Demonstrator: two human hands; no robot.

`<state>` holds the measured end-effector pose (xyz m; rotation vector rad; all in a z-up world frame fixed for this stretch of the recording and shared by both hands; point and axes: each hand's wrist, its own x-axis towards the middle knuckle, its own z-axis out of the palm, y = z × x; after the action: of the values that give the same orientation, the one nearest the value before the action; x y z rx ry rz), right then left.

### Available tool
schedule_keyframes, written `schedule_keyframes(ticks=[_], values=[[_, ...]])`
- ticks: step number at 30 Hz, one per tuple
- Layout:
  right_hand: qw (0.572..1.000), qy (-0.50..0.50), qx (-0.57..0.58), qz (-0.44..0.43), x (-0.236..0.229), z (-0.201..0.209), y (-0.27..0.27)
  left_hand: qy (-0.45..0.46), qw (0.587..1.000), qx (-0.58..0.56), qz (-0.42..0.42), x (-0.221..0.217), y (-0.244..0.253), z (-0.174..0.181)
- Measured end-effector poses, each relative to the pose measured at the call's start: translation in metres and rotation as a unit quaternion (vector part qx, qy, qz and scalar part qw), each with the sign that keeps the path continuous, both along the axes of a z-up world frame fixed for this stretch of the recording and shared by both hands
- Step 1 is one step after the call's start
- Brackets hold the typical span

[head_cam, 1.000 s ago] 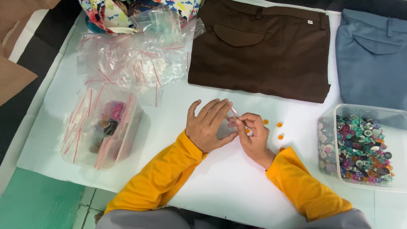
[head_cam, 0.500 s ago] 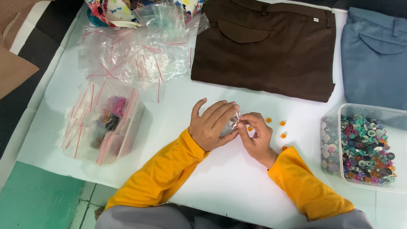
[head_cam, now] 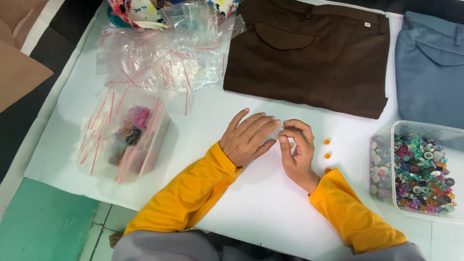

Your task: Sorting small orange beads from a mixed container and placing them into small plastic bags

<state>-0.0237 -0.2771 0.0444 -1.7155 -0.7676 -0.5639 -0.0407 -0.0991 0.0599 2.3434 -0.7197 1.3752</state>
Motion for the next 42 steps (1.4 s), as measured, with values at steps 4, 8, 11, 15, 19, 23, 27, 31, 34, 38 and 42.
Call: schedule_keyframes(ticks=[4,8,11,15,19,23,27,31,34,38,42], values=[[1.000,-0.009,-0.013,-0.005,0.000,-0.007,0.000,0.011,1.000,-0.007,0.008,-0.004,0.003,-0.005],[0.999,0.003,-0.032,0.005,-0.001,0.000,0.000,0.039,0.999,0.014,0.030,-0.007,0.007,0.000],[0.999,0.000,-0.050,0.007,-0.001,0.004,0.001,0.040,0.999,0.019,0.030,-0.006,0.010,0.000],[0.998,-0.006,-0.059,-0.004,0.001,-0.004,0.001,0.029,0.998,0.043,0.048,-0.004,0.015,0.000],[0.998,-0.003,-0.056,-0.019,0.000,-0.005,0.003,0.035,0.997,0.042,0.051,-0.004,0.014,0.003],[0.997,0.005,-0.064,-0.034,0.000,-0.003,0.006,0.038,0.996,0.044,0.064,-0.003,0.017,0.004],[0.998,0.013,-0.051,-0.043,-0.001,0.014,0.019,0.038,0.996,0.047,0.066,0.001,0.026,0.012],[0.998,0.035,-0.048,-0.026,0.000,0.026,0.025,0.052,0.995,0.024,0.083,0.013,0.051,0.005],[0.982,-0.040,-0.176,-0.050,0.005,0.023,0.034,0.086,0.990,-0.013,0.114,0.020,0.071,0.009],[0.924,-0.115,-0.357,-0.073,-0.001,0.007,0.049,0.221,0.942,-0.254,0.010,0.027,0.080,0.000],[0.919,-0.187,-0.338,-0.078,-0.005,-0.002,0.054,0.362,0.820,-0.418,-0.150,0.029,0.088,-0.005]])
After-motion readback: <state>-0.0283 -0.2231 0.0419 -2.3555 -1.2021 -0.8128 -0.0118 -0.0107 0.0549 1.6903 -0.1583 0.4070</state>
